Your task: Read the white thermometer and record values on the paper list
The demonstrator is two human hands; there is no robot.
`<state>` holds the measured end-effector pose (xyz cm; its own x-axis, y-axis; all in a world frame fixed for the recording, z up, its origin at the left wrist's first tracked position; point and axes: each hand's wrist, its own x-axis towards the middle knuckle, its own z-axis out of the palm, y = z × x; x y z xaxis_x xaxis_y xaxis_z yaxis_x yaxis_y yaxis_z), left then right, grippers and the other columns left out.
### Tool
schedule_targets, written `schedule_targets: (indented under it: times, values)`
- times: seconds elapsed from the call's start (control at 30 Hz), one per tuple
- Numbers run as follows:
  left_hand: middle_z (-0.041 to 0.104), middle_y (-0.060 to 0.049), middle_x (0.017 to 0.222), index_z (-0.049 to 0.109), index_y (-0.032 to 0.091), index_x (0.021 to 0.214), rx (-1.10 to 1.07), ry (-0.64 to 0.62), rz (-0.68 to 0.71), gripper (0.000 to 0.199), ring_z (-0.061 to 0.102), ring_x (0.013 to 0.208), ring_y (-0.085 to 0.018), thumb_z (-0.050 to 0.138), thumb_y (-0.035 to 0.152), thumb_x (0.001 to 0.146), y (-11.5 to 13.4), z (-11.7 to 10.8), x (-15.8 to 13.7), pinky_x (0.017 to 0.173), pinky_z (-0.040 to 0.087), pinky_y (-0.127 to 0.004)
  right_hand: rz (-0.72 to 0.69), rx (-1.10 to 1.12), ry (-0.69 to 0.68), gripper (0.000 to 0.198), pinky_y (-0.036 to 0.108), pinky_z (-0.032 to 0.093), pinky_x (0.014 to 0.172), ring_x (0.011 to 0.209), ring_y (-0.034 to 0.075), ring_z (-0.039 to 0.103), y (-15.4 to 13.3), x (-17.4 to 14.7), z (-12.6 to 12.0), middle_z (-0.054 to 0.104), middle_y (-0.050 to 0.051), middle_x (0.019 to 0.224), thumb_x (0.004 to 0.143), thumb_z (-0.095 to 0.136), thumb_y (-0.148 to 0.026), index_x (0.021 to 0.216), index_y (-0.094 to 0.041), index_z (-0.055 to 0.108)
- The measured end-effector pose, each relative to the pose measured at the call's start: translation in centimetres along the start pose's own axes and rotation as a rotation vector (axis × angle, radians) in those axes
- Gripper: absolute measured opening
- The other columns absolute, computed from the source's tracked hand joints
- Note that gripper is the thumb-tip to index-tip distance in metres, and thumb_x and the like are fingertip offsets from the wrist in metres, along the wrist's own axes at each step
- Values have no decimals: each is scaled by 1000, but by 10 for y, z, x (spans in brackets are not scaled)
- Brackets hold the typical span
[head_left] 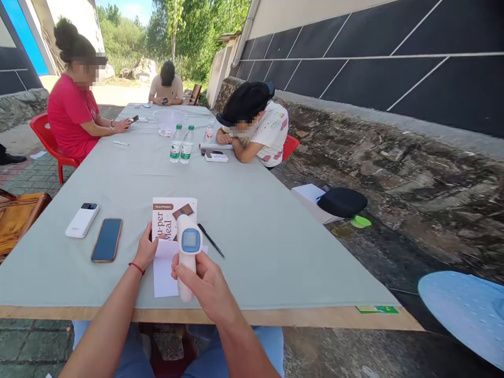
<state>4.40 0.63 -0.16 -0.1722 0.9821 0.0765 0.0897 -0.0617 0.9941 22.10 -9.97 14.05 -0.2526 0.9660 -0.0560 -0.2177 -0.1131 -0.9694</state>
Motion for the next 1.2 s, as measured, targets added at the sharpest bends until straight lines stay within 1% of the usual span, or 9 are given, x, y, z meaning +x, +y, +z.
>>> schedule_targets:
  times: [0.3, 0.43, 0.57, 0.7, 0.87, 0.97, 1.07, 1.13, 1.2]
  values:
    - [64, -9, 128, 50, 20, 136, 20, -69, 31, 71, 59, 117, -28, 71, 49, 75, 9, -2, -3, 100, 46, -39, -51, 5, -40, 28, 25, 45, 60, 68, 14, 54, -12, -22, -2, 61, 1, 78, 76, 69, -45, 87, -20, 62]
    - [64, -10, 127, 48, 19, 138, -17, -100, 8, 80, 60, 115, -29, 76, 49, 69, 13, -2, -6, 99, 46, -41, -65, 42, 156, 31, 26, 44, 60, 65, 14, 52, 7, -7, -21, 60, 1, 73, 72, 70, -46, 83, -19, 61]
    - [64, -12, 127, 49, 19, 136, -26, -112, 0, 79, 59, 116, -30, 78, 48, 69, 14, -3, -8, 99, 46, -43, 33, 189, 389, 46, 25, 36, 51, 52, 12, 46, 32, 12, -51, 53, -4, 59, 64, 73, -47, 96, -17, 60]
    - [66, -12, 123, 53, 17, 130, 3, -134, -22, 74, 61, 113, -31, 77, 51, 69, 17, -4, -8, 96, 48, -43, 135, 219, 407, 53, 23, 33, 47, 47, 10, 45, 52, 17, -72, 54, -5, 57, 57, 77, -49, 95, -15, 60]
    - [66, -12, 123, 56, 18, 125, 0, -131, -18, 69, 61, 112, -31, 77, 51, 68, 19, -5, -7, 94, 50, -42, 170, 140, 397, 50, 25, 35, 48, 47, 11, 47, 70, 13, -75, 55, -4, 56, 57, 76, -51, 89, -15, 62]
    - [65, -12, 124, 53, 18, 128, -18, -138, -27, 72, 61, 113, -31, 78, 49, 67, 18, -7, -7, 95, 50, -43, 160, 14, 410, 41, 27, 37, 51, 49, 14, 48, 77, 14, -77, 55, -3, 53, 59, 72, -51, 79, -17, 62]
    - [65, -12, 124, 53, 19, 129, -25, -158, -33, 76, 60, 114, -31, 82, 46, 64, 16, -10, -9, 96, 49, -45, 179, -259, 382, 28, 28, 38, 55, 52, 16, 50, 82, 18, -84, 55, -2, 51, 65, 65, -46, 67, -19, 60]
    - [65, -13, 123, 53, 19, 129, -24, -176, -35, 77, 60, 114, -31, 83, 45, 63, 16, -12, -9, 96, 49, -45, 204, -511, 373, 22, 28, 38, 58, 59, 19, 55, 84, 20, -89, 61, 0, 58, 69, 62, -41, 72, -19, 63]
    - [65, -13, 123, 53, 18, 128, -39, -193, -36, 76, 60, 114, -31, 84, 43, 63, 16, -15, -7, 96, 49, -45, 240, -793, 388, 24, 29, 38, 62, 71, 22, 61, 86, 23, -92, 68, 4, 76, 74, 59, -36, 90, -19, 67]
